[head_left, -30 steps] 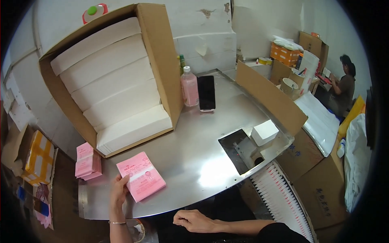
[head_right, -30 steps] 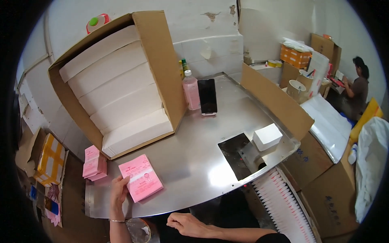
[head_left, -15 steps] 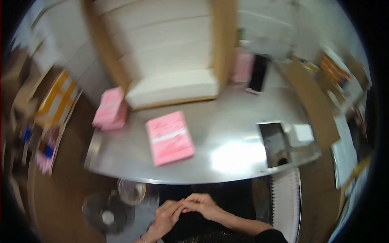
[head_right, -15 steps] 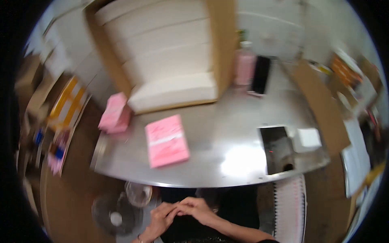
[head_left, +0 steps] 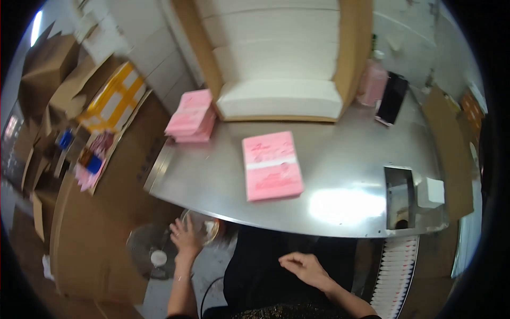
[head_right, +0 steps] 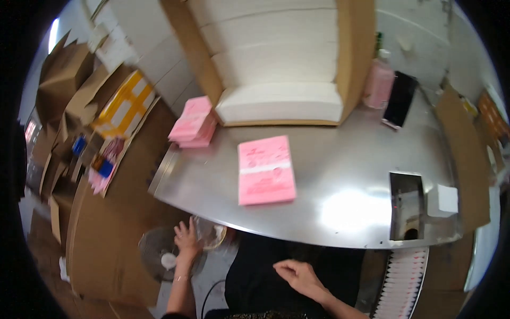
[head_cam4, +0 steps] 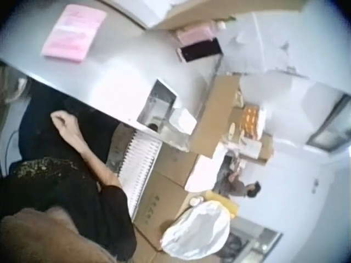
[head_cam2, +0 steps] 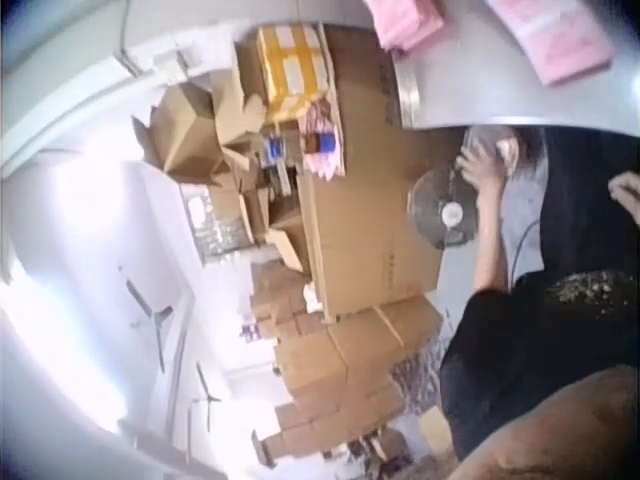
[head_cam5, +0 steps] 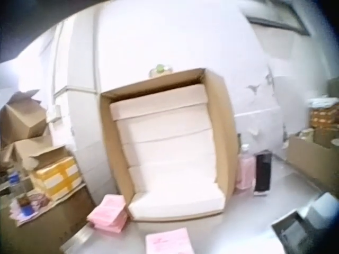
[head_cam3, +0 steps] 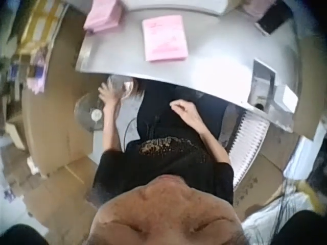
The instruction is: Manually fold and insert pink product sachets into white cardboard boxes.
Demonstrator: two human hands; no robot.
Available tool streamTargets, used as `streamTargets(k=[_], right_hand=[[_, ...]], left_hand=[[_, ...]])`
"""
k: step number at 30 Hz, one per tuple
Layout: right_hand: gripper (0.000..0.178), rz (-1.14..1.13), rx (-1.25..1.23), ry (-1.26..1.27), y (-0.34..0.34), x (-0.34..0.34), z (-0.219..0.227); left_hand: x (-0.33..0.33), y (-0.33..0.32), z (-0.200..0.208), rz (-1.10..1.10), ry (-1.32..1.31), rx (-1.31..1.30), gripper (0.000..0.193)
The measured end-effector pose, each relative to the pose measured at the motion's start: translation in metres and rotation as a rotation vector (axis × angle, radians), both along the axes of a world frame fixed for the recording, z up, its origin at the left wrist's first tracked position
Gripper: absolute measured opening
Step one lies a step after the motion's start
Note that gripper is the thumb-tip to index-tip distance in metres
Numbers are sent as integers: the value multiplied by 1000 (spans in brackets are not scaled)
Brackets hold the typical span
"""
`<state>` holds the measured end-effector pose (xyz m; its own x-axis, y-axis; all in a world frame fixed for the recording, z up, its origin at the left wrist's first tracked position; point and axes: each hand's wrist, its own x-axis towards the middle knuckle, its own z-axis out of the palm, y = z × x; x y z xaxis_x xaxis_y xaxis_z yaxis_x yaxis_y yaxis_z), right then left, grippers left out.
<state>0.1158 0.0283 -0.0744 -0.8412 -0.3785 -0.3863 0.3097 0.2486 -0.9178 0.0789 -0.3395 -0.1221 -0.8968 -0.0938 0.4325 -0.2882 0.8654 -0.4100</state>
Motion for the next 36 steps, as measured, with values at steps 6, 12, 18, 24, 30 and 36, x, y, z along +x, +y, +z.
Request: streamTargets(k=[6, 12, 18, 24, 30, 36], right_hand=[[24, 32, 81, 78, 58, 15, 32], [25, 141, 153, 570, 58, -3, 73], [15, -676, 1261, 1121, 198, -39, 123], [21, -777, 1613, 874, 286, -55, 83], [24, -884, 1563, 814, 285, -66, 84], [16, -979, 1421, 821, 289, -57, 77]], left_hand=[[-9, 92, 173, -667, -26, 966, 28], [-92, 198, 157, -1008, -141, 645, 51], [-127, 196, 116, -774, -243, 499, 67], [-131, 183, 127, -771, -343, 550, 64], [-148, 162, 140, -758, -106, 758, 20], [-150, 161, 136, -799, -190, 828, 9]])
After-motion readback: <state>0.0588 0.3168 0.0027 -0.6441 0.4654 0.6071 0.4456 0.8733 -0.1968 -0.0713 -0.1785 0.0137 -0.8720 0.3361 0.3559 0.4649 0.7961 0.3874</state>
